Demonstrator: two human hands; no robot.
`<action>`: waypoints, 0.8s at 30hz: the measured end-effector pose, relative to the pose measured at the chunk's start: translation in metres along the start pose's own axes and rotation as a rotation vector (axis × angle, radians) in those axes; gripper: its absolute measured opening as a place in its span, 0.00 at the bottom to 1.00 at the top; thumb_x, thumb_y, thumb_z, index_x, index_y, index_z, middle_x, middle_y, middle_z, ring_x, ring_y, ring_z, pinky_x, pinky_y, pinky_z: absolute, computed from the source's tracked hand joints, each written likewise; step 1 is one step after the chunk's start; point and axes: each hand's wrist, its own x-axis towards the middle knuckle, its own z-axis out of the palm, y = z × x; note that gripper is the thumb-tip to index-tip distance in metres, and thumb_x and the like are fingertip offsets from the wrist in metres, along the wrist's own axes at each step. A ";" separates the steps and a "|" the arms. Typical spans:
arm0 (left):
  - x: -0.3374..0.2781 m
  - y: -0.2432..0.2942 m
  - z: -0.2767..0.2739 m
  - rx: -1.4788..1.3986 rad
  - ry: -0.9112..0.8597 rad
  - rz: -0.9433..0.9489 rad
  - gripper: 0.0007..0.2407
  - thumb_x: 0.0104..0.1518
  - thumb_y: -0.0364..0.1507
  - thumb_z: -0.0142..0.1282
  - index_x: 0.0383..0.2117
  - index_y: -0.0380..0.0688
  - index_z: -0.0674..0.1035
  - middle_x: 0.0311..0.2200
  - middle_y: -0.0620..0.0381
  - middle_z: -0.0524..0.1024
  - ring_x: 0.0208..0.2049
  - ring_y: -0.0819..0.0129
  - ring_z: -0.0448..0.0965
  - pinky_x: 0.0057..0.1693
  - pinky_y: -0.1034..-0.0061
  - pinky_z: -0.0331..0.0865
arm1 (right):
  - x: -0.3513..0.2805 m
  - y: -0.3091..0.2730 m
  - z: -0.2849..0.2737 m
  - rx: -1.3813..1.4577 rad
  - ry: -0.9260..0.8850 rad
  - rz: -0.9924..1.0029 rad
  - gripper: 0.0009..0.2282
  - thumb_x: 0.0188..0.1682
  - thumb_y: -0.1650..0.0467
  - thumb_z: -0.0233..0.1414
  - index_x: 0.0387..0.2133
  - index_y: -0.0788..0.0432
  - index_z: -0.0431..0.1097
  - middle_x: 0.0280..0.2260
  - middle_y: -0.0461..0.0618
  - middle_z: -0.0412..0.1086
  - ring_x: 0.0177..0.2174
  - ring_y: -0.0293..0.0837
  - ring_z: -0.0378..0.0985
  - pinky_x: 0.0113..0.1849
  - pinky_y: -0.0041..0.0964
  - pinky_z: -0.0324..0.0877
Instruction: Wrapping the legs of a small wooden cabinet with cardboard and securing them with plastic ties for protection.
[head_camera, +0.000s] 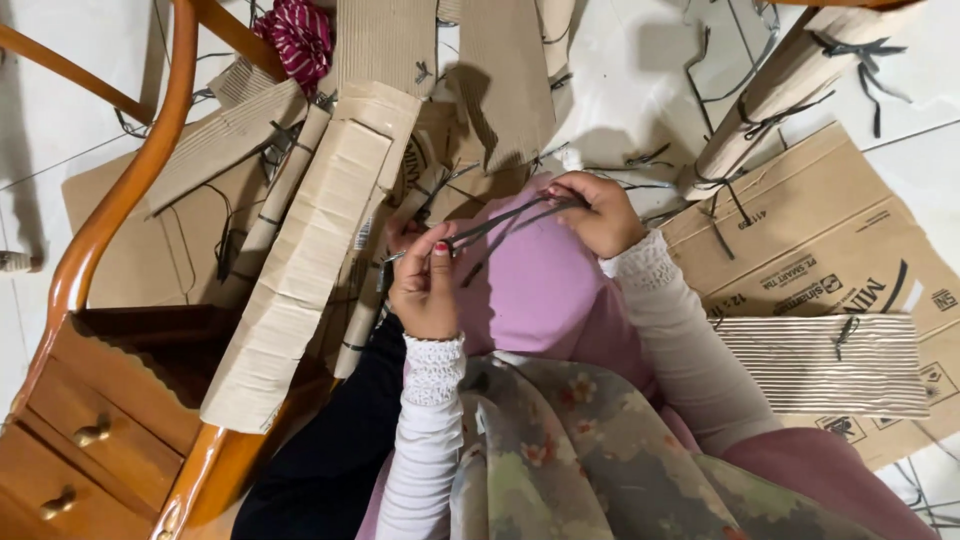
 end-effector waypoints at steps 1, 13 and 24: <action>0.002 -0.009 0.001 -0.003 0.000 0.001 0.08 0.64 0.19 0.52 0.45 0.31 0.82 0.41 0.39 0.82 0.40 0.60 0.84 0.46 0.69 0.81 | -0.001 -0.011 0.000 -0.003 0.001 -0.001 0.15 0.43 0.79 0.61 0.44 0.56 0.76 0.32 0.51 0.77 0.34 0.43 0.79 0.42 0.43 0.74; -0.013 -0.024 0.000 0.283 -0.290 -0.015 0.09 0.60 0.22 0.55 0.40 0.47 0.87 0.37 0.51 0.86 0.42 0.62 0.84 0.53 0.66 0.75 | 0.045 -0.024 -0.027 0.726 0.087 0.249 0.20 0.60 0.58 0.42 0.48 0.61 0.73 0.25 0.49 0.69 0.27 0.41 0.76 0.37 0.35 0.79; -0.047 -0.013 -0.094 1.073 -0.488 -0.443 0.19 0.55 0.39 0.58 0.54 0.76 0.77 0.44 0.55 0.83 0.46 0.44 0.82 0.57 0.48 0.74 | 0.073 -0.168 0.080 -0.021 -0.063 0.158 0.10 0.56 0.59 0.49 0.47 0.37 0.75 0.23 0.45 0.71 0.21 0.38 0.79 0.23 0.29 0.76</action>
